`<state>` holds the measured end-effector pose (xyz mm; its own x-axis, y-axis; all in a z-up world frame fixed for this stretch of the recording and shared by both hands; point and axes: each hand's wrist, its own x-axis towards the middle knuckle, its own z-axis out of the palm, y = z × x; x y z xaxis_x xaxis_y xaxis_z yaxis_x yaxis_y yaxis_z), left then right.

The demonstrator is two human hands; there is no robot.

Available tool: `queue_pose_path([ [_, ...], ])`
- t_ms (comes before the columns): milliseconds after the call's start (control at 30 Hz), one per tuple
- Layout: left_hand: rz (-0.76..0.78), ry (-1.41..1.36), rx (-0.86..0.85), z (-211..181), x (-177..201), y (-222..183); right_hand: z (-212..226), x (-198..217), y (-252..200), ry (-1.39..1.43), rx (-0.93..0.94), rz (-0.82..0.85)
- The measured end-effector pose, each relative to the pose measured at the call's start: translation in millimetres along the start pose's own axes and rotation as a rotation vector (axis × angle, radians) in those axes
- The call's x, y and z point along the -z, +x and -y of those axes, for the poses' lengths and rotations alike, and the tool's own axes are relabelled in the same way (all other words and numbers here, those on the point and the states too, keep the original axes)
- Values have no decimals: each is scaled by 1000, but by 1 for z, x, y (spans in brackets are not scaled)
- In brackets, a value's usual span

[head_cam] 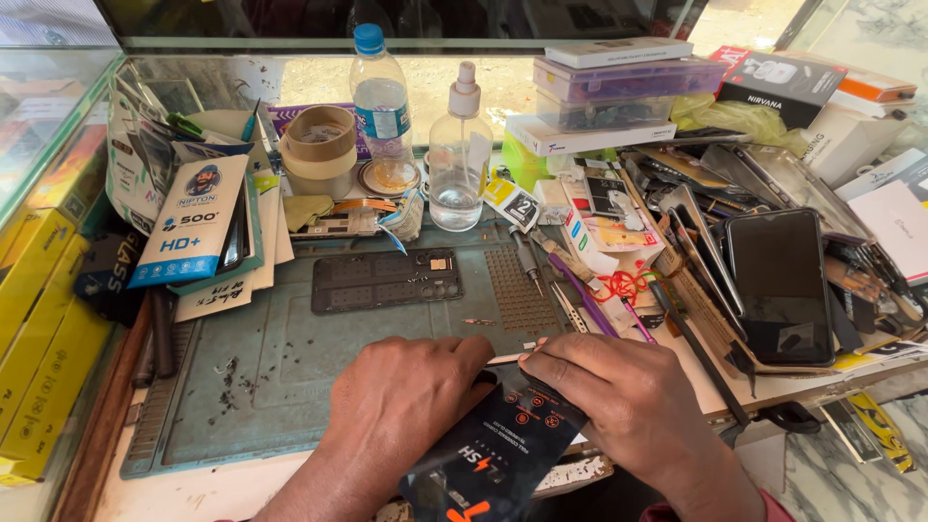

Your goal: The person removes the back cover of a smartphone, then uses a plastic pry tool to separate the screen assembly from the frame. They lift the screen to expose the internal components, including the battery and motherboard, and continue to pry along the edges to fully detach the display.

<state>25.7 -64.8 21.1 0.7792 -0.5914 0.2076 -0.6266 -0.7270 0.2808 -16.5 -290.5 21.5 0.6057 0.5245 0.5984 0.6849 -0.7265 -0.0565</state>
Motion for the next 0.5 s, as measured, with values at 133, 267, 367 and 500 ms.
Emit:
queue_pose_path([
  [133,30,-1,30,1,-2,1,-2,1,5,33,37,-37],
  [267,27,-5,43,0,-1,1,-6,-1,4,56,24,-23],
  [367,34,-30,57,-2,4,-2,-11,-2,3,202,-59,1],
  [500,9,-63,71,-5,8,-3,-15,-2,-7,344,-125,-27],
])
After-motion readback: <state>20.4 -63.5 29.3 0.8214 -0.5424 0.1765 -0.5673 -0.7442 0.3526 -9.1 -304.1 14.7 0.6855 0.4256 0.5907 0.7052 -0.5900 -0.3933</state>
